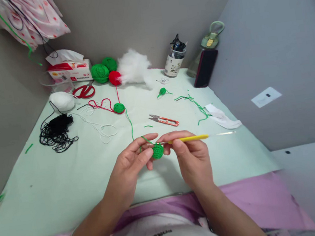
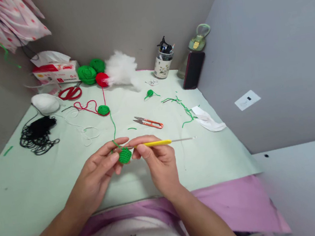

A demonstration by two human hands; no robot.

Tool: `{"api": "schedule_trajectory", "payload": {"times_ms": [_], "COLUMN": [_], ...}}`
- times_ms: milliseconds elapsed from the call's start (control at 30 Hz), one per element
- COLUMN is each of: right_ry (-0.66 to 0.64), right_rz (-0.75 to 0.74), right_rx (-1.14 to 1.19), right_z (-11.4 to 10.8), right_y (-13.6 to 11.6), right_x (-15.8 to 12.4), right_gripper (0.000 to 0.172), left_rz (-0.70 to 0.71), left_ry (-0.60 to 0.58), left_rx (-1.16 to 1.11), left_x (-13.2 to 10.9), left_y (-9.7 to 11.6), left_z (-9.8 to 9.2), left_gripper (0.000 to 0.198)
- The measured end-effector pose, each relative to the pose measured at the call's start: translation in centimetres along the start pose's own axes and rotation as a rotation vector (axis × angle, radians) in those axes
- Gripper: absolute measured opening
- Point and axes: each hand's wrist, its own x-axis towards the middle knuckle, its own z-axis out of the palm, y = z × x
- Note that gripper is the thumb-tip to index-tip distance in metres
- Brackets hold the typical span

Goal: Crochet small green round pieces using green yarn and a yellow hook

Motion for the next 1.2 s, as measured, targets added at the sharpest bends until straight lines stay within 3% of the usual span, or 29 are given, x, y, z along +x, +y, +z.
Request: {"api": "schedule_trajectory", "payload": {"times_ms": [133,400,533,633,767,867,1033,1200], "right_ry": [-0.012,-0.033,0.034,0.021,-0.041,-0.028,0.000,-0.026], "right_rz": [0.085,0.037,0.177,0.257,0.147,0.063,0.156,0.180], "right_rx": [0.091,0.035,0.190,0.269,0.104,-0.005,0.137,0.191], "right_z": [-0.3,0.2,-0.2,-0.2,0.0,0.0,0.0,0.0], "right_y": [-0.1,-0.2,-0.6,-0.7,-0.2,0.1,-0.3,-0.6], "right_x": [0.2,0.0,0.6,0.8,0.3,0.1,0.6,0.8], "right_gripper": [0.015,0.014,0.017,0.018,0.016,0.017,0.020,0.022], "left_rz": [-0.030,-0.108,-0.195,-0.137,0.020,0.021,-0.034,0.012], "left_ry": [0.006,0.012,-0.070,-0.083,-0.021,-0.026,-0.034,0.052], "left_rx": [-0.036,-0.152,-0.234,-0.196,-0.051,0.034,0.045,0.071], "left_x": [0.0,0.1,0.1,0.1,0.0,0.0,-0.1,-0.2], "left_y": [0.3,0.8,0.8,0.6,0.0,-0.2,0.3,0.7], "left_z": [0.0,0.4,-0.3,-0.3,0.3,0.3,-0.6,-0.6], "left_gripper": [0.026,0.057,0.048,0.045,0.044,0.038,0.034,0.033]}}
